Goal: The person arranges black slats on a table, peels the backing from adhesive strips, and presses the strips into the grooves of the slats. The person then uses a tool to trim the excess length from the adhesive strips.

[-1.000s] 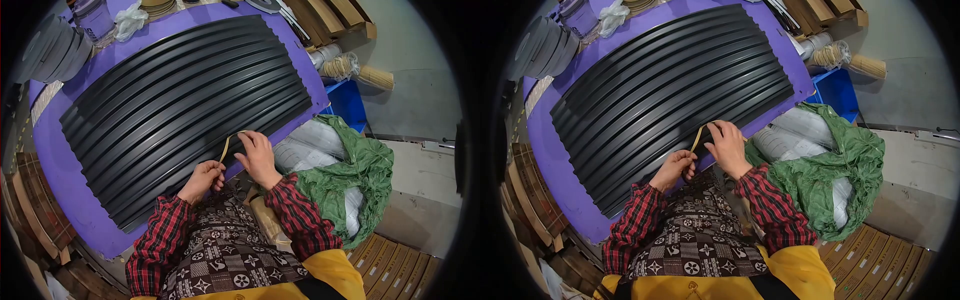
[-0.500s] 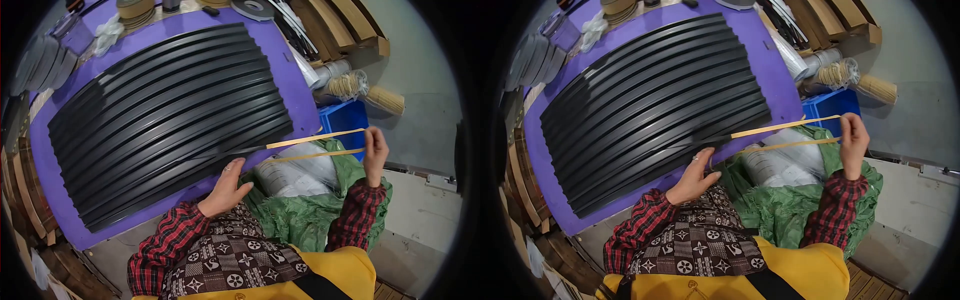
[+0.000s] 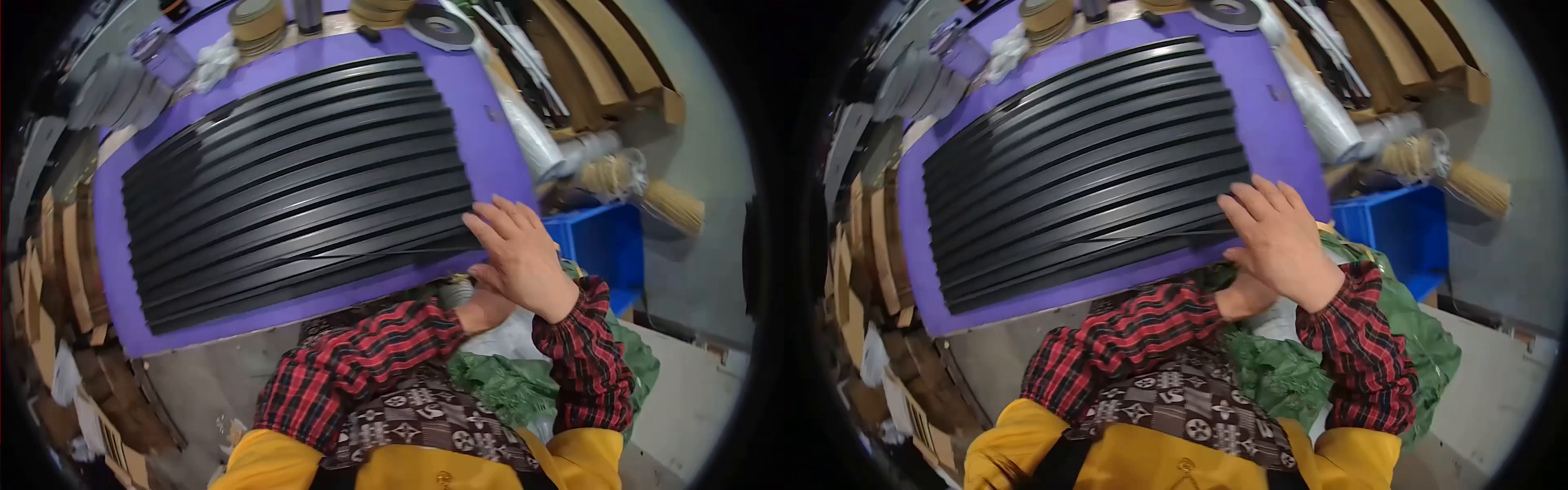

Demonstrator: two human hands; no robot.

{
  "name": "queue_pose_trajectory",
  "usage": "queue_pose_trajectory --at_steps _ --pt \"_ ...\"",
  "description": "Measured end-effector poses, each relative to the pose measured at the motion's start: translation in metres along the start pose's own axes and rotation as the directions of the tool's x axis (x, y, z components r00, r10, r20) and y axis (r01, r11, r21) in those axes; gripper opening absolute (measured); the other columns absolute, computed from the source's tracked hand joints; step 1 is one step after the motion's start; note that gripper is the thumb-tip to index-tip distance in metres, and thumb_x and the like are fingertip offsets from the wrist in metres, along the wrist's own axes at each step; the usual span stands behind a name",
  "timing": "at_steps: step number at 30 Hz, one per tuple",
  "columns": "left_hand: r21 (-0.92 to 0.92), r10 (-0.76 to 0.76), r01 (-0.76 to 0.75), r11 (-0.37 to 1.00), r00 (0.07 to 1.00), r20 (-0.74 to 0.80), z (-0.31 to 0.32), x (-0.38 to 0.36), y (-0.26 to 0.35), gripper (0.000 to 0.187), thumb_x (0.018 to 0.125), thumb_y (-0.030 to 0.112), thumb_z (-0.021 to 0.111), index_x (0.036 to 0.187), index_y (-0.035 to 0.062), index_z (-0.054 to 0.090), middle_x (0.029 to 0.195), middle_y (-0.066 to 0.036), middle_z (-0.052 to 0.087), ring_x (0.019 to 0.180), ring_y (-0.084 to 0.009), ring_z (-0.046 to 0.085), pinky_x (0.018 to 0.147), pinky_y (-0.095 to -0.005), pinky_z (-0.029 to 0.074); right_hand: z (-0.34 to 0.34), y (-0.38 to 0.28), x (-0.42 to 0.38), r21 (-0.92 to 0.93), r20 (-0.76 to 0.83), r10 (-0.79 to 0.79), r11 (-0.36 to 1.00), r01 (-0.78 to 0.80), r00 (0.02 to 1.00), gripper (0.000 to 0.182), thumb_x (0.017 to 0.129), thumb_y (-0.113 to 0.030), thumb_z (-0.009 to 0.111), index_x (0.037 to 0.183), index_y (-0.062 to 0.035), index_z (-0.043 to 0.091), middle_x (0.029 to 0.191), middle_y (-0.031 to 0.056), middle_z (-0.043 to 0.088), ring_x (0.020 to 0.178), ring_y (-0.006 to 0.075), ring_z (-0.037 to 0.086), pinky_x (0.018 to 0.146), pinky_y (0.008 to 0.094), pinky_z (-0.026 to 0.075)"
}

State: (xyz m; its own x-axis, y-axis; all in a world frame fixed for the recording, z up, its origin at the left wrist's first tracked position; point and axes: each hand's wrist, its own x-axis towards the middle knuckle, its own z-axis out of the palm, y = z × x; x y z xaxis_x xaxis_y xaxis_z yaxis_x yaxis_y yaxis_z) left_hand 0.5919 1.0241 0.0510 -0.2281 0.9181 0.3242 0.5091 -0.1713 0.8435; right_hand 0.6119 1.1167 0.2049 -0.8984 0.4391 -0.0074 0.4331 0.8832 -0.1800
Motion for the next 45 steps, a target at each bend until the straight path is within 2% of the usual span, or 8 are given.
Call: queue_pose_trajectory --at_steps 5,7,11,15,20,22,28,45 --pt "-0.048 -0.288 0.385 0.922 0.761 0.581 -0.094 -0.031 -0.021 0.032 0.078 0.012 0.054 0.106 -0.003 0.048 0.095 -0.02 0.056 0.088 -0.0379 0.054 0.074 -0.0389 0.046 0.067 -0.014 0.02 0.492 0.366 -0.068 0.861 -0.131 0.928 0.015 0.079 -0.007 0.053 0.093 -0.0002 0.053 0.067 0.0053 0.052 0.06 0.0157 0.052 0.054 0.0288 0.04" --pt "-0.11 -0.333 0.343 0.933 0.938 0.098 -0.147 -0.078 -0.061 0.019 0.076 0.011 0.055 0.09 -0.0011 0.054 0.085 -0.017 0.056 0.079 -0.0354 0.055 0.069 -0.042 0.045 0.073 -0.016 0.014 0.609 0.304 -0.043 0.777 -0.16 0.952 0.011 0.084 -0.004 0.047 0.092 0.0004 0.052 0.062 0.0013 0.049 0.054 0.0073 0.047 0.05 0.0225 0.038" --pt "0.451 -0.221 0.583 0.675 0.744 -0.631 -0.294 -0.181 -0.143 0.014 0.074 0.004 0.06 0.088 0.0048 0.06 0.079 -0.007 0.054 0.078 -0.0249 0.049 0.067 -0.0332 0.04 0.076 -0.016 0.016 0.848 0.509 0.172 0.066 -0.526 0.843 0.018 0.088 -0.016 0.043 0.085 -0.0003 0.051 0.058 -0.0003 0.042 0.05 0.0073 0.042 0.056 0.0242 0.045" --pt "0.525 -0.306 0.606 0.598 0.778 -0.549 -0.362 -0.222 -0.174 0.014 0.071 0.01 0.065 0.085 0.009 0.065 0.085 -0.003 0.054 0.087 -0.0231 0.047 0.079 -0.0334 0.035 0.057 -0.025 0.033 0.778 0.619 0.094 -0.21 -0.592 0.78 0.02 0.089 -0.017 0.041 0.092 0.0005 0.05 0.058 -0.0019 0.041 0.049 0.0072 0.041 0.048 0.0201 0.043" --pt "0.09 -0.597 0.725 0.682 0.624 -0.505 -0.382 -0.239 -0.191 0.014 0.068 0.013 0.068 0.08 0.0066 0.066 0.086 -0.003 0.055 0.091 -0.02 0.046 0.08 -0.0323 0.038 0.038 -0.024 0.048 0.758 0.644 0.105 0.051 -0.651 0.758 0.023 0.085 -0.019 0.052 0.095 0.0014 0.05 0.058 -0.003 0.041 0.049 0.0069 0.039 0.041 0.0197 0.03" --pt "0.11 -0.597 0.724 0.681 0.636 -0.489 -0.385 -0.24 -0.192 0.013 0.068 0.012 0.068 0.08 0.0059 0.065 0.086 -0.003 0.055 0.092 -0.0195 0.046 0.079 -0.0317 0.038 0.025 -0.034 0.046 0.444 0.294 0.074 0.872 -0.204 0.953 0.028 0.075 -0.008 0.063 0.098 0.0006 0.051 0.06 -0.002 0.043 0.051 0.0071 0.039 0.045 0.0204 0.031" --pt "0.126 -0.597 0.717 0.685 0.652 -0.467 -0.385 -0.236 -0.188 0.013 0.068 0.01 0.069 0.079 0.0046 0.065 0.085 -0.003 0.055 0.092 -0.019 0.046 0.078 -0.0299 0.039 -0.047 -0.09 0.036 0.004 0.029 -0.022 1.0 0.021 0.999 0.013 0.068 0.004 0.059 0.08 0.0008 0.054 0.062 0.0078 0.044 0.052 0.0198 0.042 0.048 0.0293 0.031" --pt "0.147 -0.578 0.674 0.724 0.708 -0.406 -0.39 -0.24 -0.199 0.009 0.069 0.004 0.065 0.074 0.0028 0.057 0.083 -0.004 0.049 0.086 -0.0166 0.046 0.079 -0.0264 0.034 0.123 0.079 0.032 0.658 0.244 0.392 0.605 -0.448 0.887 0.012 0.076 -0.009 0.062 0.083 0.0006 0.061 0.065 0.0015 0.057 0.062 0.0066 0.052 0.056 0.0215 0.041"
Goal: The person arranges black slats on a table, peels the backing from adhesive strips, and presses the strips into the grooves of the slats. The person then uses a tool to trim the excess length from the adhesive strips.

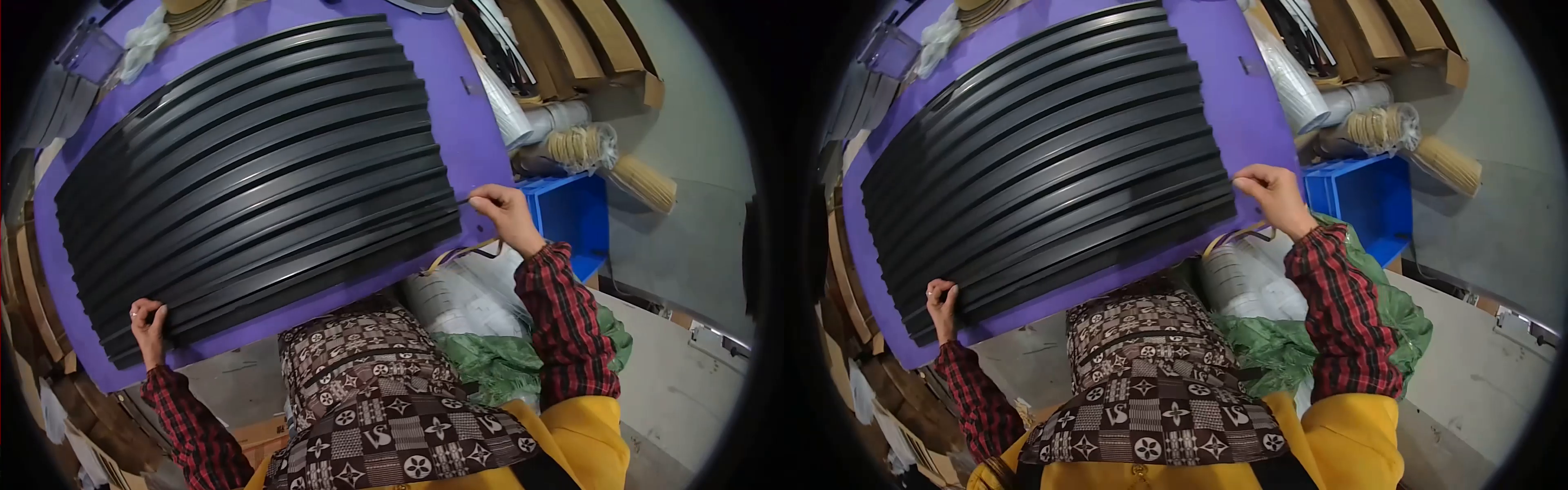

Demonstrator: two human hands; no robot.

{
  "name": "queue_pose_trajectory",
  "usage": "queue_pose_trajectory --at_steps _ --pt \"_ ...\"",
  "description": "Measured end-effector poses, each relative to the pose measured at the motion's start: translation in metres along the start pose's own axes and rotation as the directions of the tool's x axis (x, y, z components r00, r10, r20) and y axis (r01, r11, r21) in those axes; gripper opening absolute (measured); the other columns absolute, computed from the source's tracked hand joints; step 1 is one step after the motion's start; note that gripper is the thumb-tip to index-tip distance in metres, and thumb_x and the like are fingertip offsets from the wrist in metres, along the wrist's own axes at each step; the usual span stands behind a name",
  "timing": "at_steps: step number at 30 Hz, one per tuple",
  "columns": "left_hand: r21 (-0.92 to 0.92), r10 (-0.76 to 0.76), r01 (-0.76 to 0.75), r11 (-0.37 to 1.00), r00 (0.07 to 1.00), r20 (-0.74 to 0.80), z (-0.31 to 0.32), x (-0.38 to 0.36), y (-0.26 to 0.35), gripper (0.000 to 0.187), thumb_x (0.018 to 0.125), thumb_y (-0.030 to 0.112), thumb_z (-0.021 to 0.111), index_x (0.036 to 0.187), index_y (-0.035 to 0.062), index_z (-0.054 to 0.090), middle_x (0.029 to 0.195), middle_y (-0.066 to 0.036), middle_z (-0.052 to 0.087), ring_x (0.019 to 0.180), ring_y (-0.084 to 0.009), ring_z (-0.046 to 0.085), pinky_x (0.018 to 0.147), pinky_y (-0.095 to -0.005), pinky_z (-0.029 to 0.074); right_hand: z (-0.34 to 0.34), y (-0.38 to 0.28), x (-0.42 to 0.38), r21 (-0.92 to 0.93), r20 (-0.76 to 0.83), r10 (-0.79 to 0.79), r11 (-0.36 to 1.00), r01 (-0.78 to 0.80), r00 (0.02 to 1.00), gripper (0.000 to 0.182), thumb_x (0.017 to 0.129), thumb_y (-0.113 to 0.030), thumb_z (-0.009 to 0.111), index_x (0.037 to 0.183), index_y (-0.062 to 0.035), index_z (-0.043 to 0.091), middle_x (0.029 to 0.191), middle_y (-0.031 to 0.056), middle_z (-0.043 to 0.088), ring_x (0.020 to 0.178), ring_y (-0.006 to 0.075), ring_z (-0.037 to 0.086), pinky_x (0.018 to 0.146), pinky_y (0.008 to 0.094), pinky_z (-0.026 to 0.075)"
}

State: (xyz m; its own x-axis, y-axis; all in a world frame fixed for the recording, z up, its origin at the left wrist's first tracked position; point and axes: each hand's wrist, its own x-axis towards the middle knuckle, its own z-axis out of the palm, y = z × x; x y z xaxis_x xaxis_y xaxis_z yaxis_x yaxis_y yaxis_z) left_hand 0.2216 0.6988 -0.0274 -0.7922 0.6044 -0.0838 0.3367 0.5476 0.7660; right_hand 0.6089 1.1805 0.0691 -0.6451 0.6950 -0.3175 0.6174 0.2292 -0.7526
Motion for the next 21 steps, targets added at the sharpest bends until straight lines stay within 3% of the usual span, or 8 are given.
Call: queue_pose_trajectory --at_steps 1,5,8,18,21 --pt "-0.042 -0.044 0.044 0.998 0.999 -0.005 0.0 0.0 0.007 0.009 0.069 0.004 0.065 0.074 0.003 0.057 0.083 -0.004 0.049 0.086 -0.0164 0.046 0.08 -0.0261 0.033 0.004 0.005 0.003 0.117 0.059 0.079 0.989 -0.086 0.995 0.011 0.077 -0.009 0.062 0.082 0.0006 0.061 0.065 0.0003 0.057 0.062 0.0053 0.051 0.056 0.0204 0.041" --pt "-0.015 -0.031 0.032 0.999 0.999 0.02 -0.002 0.001 -0.003 0.01 0.071 0.006 0.066 0.073 0.0034 0.056 0.082 -0.003 0.047 0.085 -0.0151 0.044 0.08 -0.0252 0.032 0.01 0.029 0.012 0.102 0.061 0.136 0.985 -0.141 0.989 0.01 0.077 -0.01 0.062 0.076 0.0001 0.059 0.062 -0.0037 0.052 0.059 0.0026 0.045 0.053 0.0177 0.037" --pt "0.015 -0.028 0.027 1.0 0.999 0.028 -0.001 0.002 0.0 0.01 0.071 0.006 0.066 0.072 0.0036 0.056 0.082 -0.002 0.047 0.085 -0.0149 0.044 0.08 -0.025 0.032 0.018 0.041 0.018 -0.044 0.002 0.058 0.997 -0.058 0.998 0.011 0.077 -0.011 0.063 0.075 -0.0007 0.058 0.06 -0.0035 0.049 0.057 0.0033 0.042 0.052 0.0192 0.035" --pt "-0.048 -0.069 0.069 0.996 0.998 0.012 0.0 0.001 -0.002 0.011 0.071 0.006 0.066 0.071 0.0033 0.056 0.083 -0.002 0.047 0.085 -0.0148 0.044 0.079 -0.0252 0.032 0.027 0.047 0.034 -0.131 -0.021 0.025 0.991 -0.027 0.999 0.013 0.076 -0.011 0.064 0.075 0.0006 0.059 0.058 -0.001 0.049 0.057 0.0054 0.043 0.053 0.0213 0.037" --pt "-0.023 -0.058 0.059 0.998 0.998 0.014 0.0 0.001 -0.001 0.011 0.071 0.006 0.066 0.072 0.0035 0.056 0.083 -0.002 0.047 0.085 -0.0149 0.044 0.08 -0.0253 0.032 0.028 0.048 0.036 -0.173 -0.048 -0.013 0.985 0.005 0.999 0.015 0.073 -0.014 0.065 0.076 0.0 0.061 0.058 0.0064 0.055 0.052 0.0122 0.051 0.051 0.026 0.041"
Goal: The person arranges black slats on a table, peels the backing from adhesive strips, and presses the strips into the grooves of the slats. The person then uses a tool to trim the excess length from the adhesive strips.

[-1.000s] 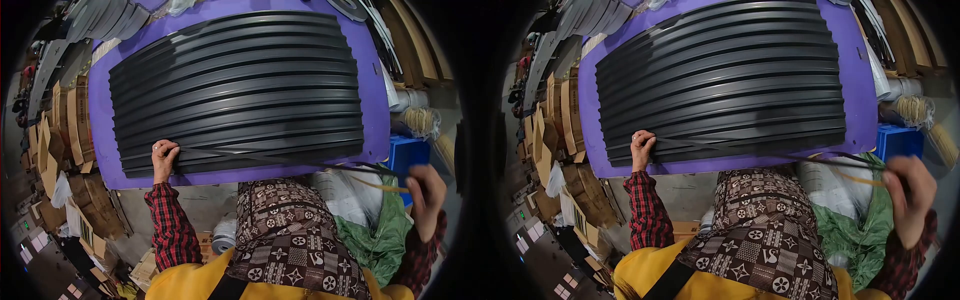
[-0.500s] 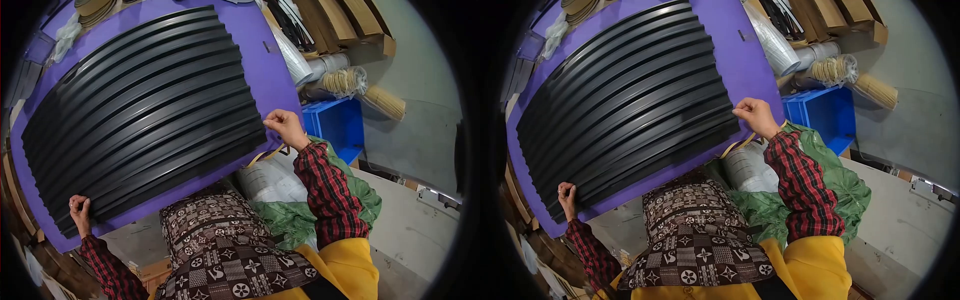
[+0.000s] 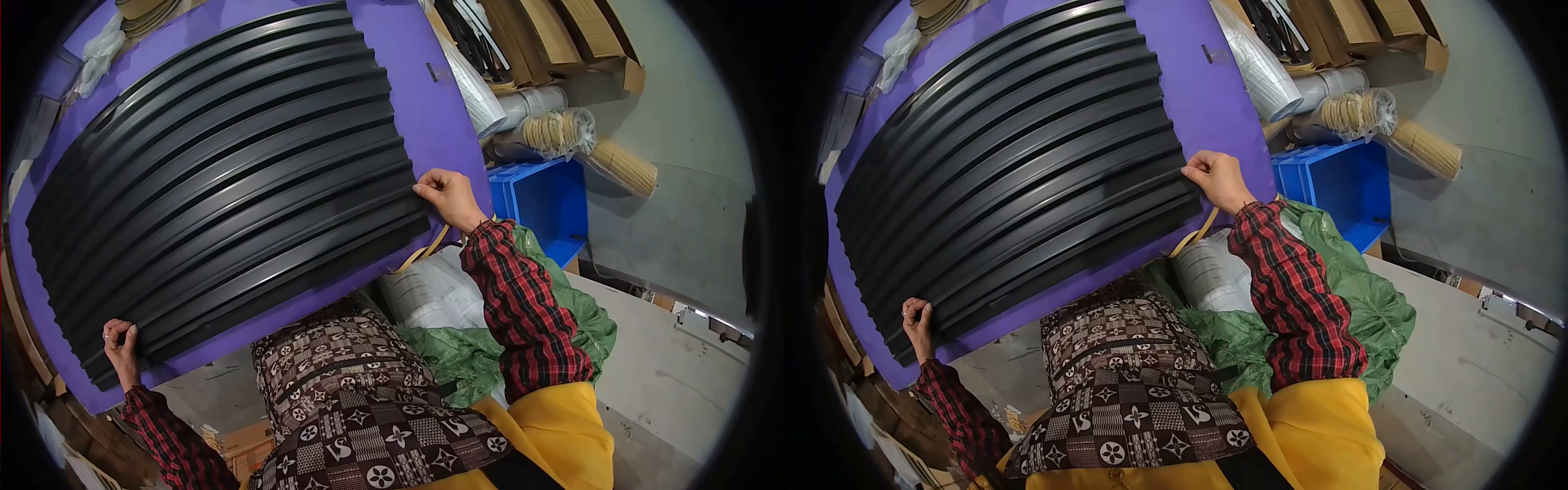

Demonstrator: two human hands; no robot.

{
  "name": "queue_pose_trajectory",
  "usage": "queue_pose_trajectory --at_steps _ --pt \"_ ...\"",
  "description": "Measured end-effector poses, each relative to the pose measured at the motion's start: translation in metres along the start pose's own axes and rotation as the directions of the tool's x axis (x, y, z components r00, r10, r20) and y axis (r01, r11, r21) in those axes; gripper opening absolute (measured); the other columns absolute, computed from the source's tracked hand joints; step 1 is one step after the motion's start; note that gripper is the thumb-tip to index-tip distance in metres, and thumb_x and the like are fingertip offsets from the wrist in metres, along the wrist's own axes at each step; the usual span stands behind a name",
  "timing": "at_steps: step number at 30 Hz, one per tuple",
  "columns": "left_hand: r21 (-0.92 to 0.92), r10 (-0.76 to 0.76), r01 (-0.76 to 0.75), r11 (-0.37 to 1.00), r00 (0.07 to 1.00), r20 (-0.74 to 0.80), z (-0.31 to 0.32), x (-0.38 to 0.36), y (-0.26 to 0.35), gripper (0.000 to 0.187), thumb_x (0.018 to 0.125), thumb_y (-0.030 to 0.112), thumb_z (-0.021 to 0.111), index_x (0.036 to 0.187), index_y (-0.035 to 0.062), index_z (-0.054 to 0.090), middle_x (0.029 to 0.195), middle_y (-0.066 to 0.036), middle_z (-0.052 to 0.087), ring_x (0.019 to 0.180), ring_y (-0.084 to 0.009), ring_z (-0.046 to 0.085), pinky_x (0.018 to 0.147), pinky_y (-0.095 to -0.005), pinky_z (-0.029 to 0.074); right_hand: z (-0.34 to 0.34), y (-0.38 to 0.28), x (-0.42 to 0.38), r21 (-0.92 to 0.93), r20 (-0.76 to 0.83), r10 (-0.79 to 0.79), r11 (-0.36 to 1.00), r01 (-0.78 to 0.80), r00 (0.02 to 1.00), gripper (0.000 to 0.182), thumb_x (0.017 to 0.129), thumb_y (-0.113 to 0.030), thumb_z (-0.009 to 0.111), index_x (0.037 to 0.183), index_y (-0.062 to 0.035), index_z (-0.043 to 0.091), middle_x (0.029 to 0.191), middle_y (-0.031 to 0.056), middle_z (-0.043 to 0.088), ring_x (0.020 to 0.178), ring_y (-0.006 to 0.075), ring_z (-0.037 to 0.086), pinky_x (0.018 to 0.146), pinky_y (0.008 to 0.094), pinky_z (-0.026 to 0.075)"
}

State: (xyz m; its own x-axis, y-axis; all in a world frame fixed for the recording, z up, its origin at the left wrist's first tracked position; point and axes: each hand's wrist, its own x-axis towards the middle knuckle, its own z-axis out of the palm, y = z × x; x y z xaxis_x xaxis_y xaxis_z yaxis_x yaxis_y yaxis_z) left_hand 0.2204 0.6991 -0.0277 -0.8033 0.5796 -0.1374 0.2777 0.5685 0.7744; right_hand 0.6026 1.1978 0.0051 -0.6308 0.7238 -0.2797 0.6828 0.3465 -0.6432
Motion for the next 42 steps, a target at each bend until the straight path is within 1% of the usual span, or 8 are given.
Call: queue_pose_trajectory --at_steps 20,21,23,24,26,28,30,42 --pt "0.115 -0.067 0.067 0.991 0.998 -0.003 -0.001 0.005 0.023 0.01 0.073 0.005 0.064 0.081 0.0023 0.059 0.088 -0.005 0.051 0.091 -0.0163 0.046 0.083 -0.0268 0.034 0.012 0.001 -0.008 0.011 -0.156 -0.005 1.0 0.007 0.988 0.016 0.072 -0.012 0.065 0.08 -0.0003 0.059 0.066 0.0119 0.06 0.057 0.0215 0.059 0.054 0.0312 0.045" --pt "0.149 0.053 -0.047 0.988 0.998 -0.037 0.015 0.01 0.037 0.01 0.074 0.003 0.062 0.083 0.001 0.06 0.089 -0.006 0.052 0.091 -0.0172 0.048 0.082 -0.0278 0.037 0.015 0.006 -0.01 0.068 -0.173 -0.023 0.997 0.035 0.985 0.014 0.075 -0.009 0.065 0.083 -0.0004 0.058 0.067 0.0066 0.059 0.057 0.0104 0.053 0.055 0.0256 0.044" --pt "0.107 0.211 -0.21 0.972 0.977 -0.006 0.085 0.021 0.126 0.008 0.075 0.001 0.06 0.083 -0.0001 0.06 0.089 -0.006 0.053 0.085 -0.0176 0.051 0.076 -0.027 0.04 0.017 0.006 -0.013 0.218 -0.147 0.062 0.975 -0.029 0.987 0.015 0.075 -0.009 0.064 0.085 -0.0003 0.057 0.068 0.0093 0.059 0.058 0.0157 0.056 0.055 0.0279 0.045" --pt "-0.121 0.212 -0.206 0.971 0.976 0.042 0.133 0.023 0.172 0.008 0.075 0.001 0.06 0.083 -0.0006 0.06 0.083 -0.008 0.055 0.077 -0.0187 0.053 0.069 -0.0271 0.042 0.018 0.006 -0.014 0.354 -0.098 0.134 0.931 -0.091 0.986 0.016 0.074 -0.009 0.062 0.086 -0.0001 0.056 0.068 0.012 0.059 0.059 0.0211 0.059 0.056 0.0301 0.045" --pt "-0.162 0.436 -0.411 0.897 0.88 0.186 0.221 0.024 0.24 0.008 0.075 0.003 0.059 0.083 0.0001 0.06 0.074 -0.013 0.055 0.071 -0.0258 0.055 0.064 -0.0299 0.043 0.015 0.007 -0.014 0.334 -0.111 0.144 0.937 -0.099 0.983 0.015 0.076 -0.008 0.061 0.087 -0.0002 0.056 0.07 0.0097 0.058 0.058 0.0159 0.056 0.055 0.0275 0.045" --pt "-0.192 0.556 -0.529 0.826 0.821 0.132 0.301 0.018 0.281 0.01 0.074 0.003 0.058 0.084 0.0015 0.06 0.078 -0.013 0.055 0.074 -0.0294 0.052 0.066 -0.0348 0.042 0.01 0.011 -0.016 0.308 -0.125 0.156 0.945 -0.111 0.98 0.014 0.077 -0.006 0.06 0.089 -0.0004 0.055 0.071 0.0075 0.057 0.058 0.0108 0.052 0.055 0.025 0.044" --pt "-0.147 0.578 -0.561 0.815 0.806 0.13 0.359 0.015 0.305 0.011 0.075 0.009 0.057 0.084 0.0043 0.061 0.079 -0.011 0.055 0.078 -0.0283 0.05 0.068 -0.0367 0.039 0.01 0.015 -0.016 0.09 -0.161 -0.074 0.992 0.089 0.984 0.014 0.076 -0.005 0.058 0.089 -0.0008 0.055 0.072 0.0094 0.056 0.061 0.0149 0.055 0.056 0.027 0.044" --pt "0.02 0.487 -0.503 0.864 0.846 0.217 0.39 0.009 0.313 0.01 0.075 0.016 0.059 0.082 0.0103 0.064 0.081 -0.004 0.057 0.083 -0.0225 0.048 0.071 -0.0354 0.032 0.015 0.019 -0.015 -0.09 -0.292 -0.238 0.971 0.221 0.926 0.013 0.072 -0.008 0.059 0.085 -0.006 0.06 0.07 0.0096 0.053 0.065 0.0271 0.055 0.056 0.033 0.043"
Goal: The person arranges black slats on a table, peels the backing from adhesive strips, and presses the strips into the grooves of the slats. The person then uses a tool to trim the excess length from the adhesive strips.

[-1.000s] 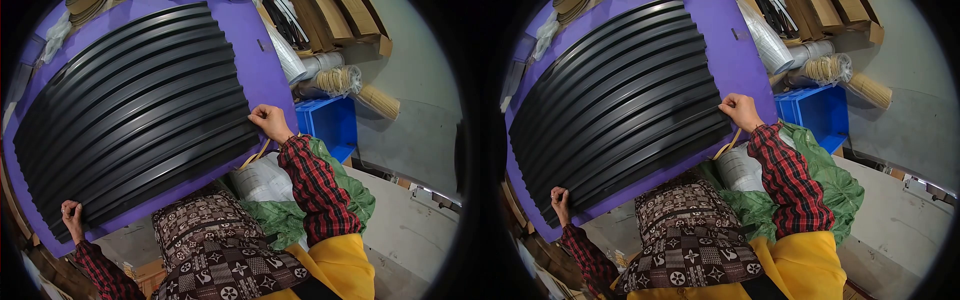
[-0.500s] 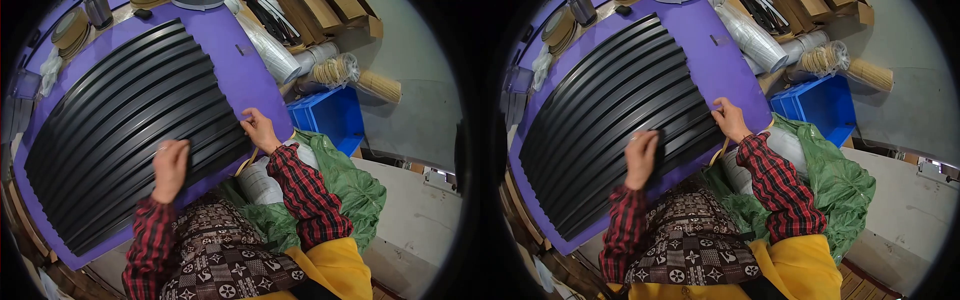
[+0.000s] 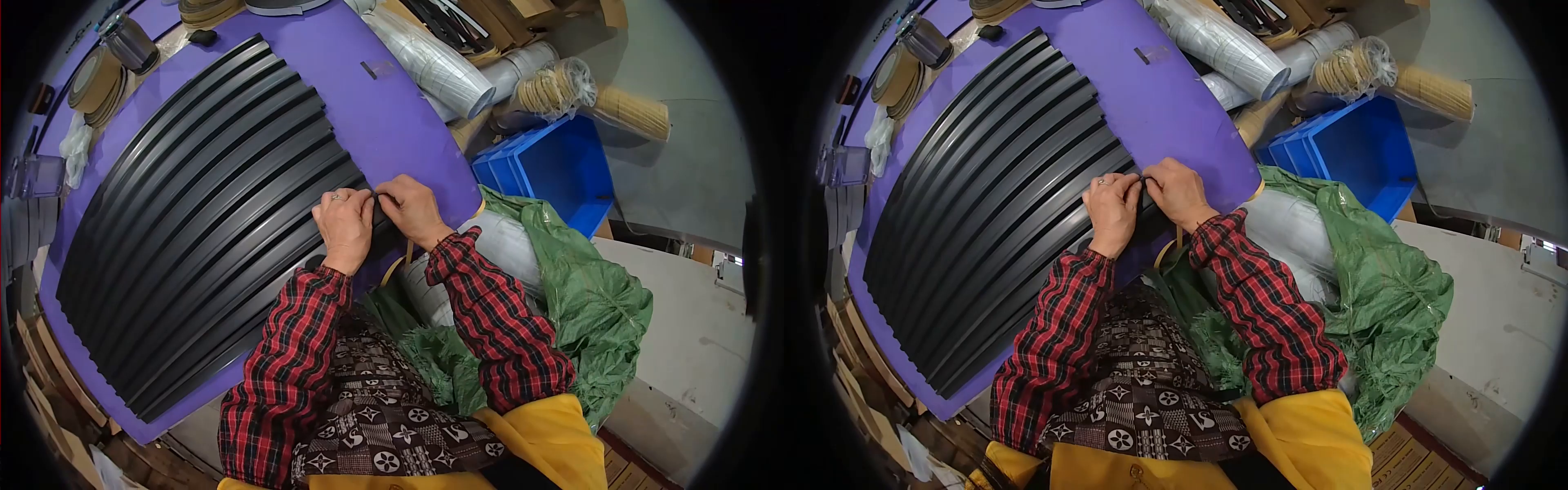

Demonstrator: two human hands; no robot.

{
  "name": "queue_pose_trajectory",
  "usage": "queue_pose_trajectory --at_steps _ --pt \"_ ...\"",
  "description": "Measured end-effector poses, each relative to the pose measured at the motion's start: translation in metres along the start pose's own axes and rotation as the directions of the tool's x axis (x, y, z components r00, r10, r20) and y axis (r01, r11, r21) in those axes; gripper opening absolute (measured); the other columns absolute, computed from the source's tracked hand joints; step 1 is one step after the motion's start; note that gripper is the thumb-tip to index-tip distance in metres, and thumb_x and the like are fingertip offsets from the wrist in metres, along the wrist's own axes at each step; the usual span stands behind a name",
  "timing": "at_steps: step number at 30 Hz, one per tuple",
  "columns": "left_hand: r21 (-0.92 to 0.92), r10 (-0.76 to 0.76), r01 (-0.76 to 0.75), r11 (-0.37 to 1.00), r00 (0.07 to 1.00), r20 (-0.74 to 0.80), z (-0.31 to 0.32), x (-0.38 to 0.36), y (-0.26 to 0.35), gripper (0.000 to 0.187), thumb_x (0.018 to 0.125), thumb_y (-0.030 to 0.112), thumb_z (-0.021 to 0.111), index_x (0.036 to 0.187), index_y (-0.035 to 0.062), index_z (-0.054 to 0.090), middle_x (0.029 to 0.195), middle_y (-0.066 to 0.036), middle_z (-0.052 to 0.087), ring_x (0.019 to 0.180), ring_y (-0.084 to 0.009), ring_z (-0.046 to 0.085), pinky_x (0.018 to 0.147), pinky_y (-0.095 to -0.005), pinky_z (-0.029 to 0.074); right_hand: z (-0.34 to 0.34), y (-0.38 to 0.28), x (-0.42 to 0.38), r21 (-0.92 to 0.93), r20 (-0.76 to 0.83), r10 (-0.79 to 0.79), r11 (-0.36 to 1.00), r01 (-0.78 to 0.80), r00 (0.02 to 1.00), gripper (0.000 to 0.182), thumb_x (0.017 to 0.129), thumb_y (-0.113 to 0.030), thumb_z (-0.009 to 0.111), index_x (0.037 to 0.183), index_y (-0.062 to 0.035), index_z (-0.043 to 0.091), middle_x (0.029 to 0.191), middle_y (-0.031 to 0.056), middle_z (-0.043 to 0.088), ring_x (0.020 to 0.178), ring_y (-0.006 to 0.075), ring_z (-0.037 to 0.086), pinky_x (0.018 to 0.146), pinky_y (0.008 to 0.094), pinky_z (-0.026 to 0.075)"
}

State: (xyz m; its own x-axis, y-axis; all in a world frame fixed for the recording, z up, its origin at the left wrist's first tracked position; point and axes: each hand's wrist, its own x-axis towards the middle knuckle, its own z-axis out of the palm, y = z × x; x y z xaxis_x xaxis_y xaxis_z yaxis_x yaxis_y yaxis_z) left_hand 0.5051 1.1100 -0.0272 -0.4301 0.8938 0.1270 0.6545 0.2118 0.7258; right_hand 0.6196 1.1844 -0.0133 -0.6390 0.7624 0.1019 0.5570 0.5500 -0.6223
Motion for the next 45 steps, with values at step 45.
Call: queue_pose_trajectory --at_steps 45 --pt "-0.972 -0.189 0.06 0.227 0.982 0.016 -0.421 -0.243 -0.027 0.021 0.092 0.015 0.04 0.1 -0.0011 0.051 0.074 -0.005 0.055 0.067 -0.014 0.052 0.064 -0.0259 0.044 0.186 -0.265 -0.263 0.81 0.298 0.082 0.505 -0.297 0.951 0.04 0.076 -0.006 0.056 0.115 -0.0029 0.046 0.113 0.0081 0.052 0.117 0.0215 0.039 0.099 0.0348 0.029"
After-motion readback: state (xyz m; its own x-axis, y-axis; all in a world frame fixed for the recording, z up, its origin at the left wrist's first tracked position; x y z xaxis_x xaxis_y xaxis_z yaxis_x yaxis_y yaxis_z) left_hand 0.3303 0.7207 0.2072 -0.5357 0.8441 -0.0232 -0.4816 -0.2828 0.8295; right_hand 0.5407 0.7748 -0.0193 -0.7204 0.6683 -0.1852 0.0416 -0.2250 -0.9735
